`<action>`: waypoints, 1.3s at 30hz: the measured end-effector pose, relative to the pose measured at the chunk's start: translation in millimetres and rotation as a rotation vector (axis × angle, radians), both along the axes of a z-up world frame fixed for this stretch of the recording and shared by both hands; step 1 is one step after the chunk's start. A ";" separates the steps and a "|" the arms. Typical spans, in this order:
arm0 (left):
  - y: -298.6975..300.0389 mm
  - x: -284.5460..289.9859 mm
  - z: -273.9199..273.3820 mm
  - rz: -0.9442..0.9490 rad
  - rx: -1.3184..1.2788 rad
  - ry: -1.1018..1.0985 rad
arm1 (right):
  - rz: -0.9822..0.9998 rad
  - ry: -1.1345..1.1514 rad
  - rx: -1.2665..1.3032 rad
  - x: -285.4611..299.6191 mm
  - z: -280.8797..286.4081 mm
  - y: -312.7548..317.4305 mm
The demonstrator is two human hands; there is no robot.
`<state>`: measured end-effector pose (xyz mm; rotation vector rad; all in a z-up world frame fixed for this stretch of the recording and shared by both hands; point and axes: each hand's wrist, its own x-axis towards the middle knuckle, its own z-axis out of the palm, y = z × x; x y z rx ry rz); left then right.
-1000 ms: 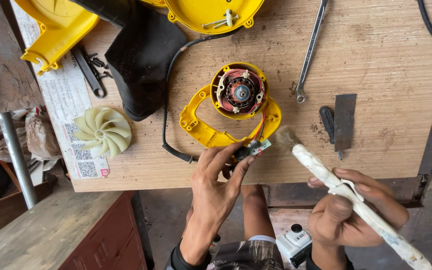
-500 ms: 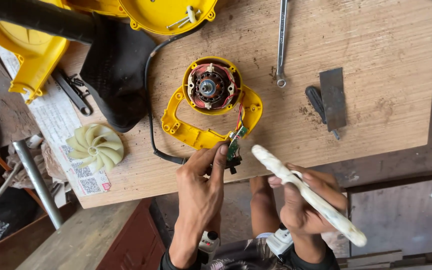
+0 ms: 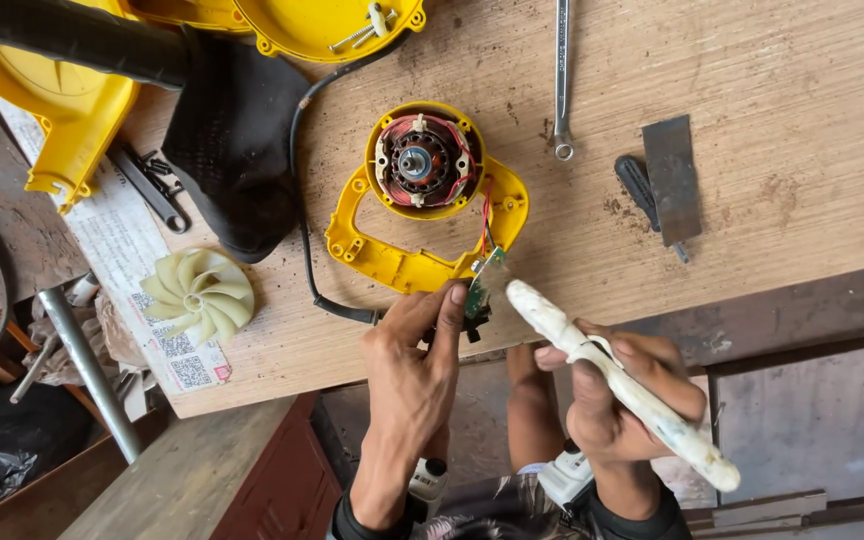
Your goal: The person cleans the disassembled motor and switch parts of a yellow power blower on a workbench, using a brush to sweep dust from the armature and switch, and a small file on a component. They then fit the switch back into the housing and align the fan cover to reassemble the tool.
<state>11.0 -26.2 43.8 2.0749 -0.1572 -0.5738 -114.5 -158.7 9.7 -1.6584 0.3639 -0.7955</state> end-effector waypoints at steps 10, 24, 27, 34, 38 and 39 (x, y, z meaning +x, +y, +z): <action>-0.3 -1.6 -2.4 0.021 -0.016 -0.042 | -0.043 -0.058 -0.061 -7.5 -1.9 12.5; -0.1 -5.2 6.7 0.051 -0.036 -0.128 | -0.246 0.072 -0.167 -1.9 5.1 -35.0; 0.7 -12.5 -4.4 0.052 -0.047 -0.219 | -0.282 0.251 -0.330 -0.8 4.6 -51.7; -13.2 -15.9 -3.4 0.082 -0.038 -0.196 | 0.035 0.361 -0.042 16.6 5.0 -52.8; -15.0 -14.3 0.7 0.100 -0.046 -0.177 | 0.140 0.630 -0.022 36.5 18.7 -52.9; -15.6 -13.0 4.0 0.104 -0.043 -0.171 | 0.181 0.676 -0.036 42.3 24.0 -55.7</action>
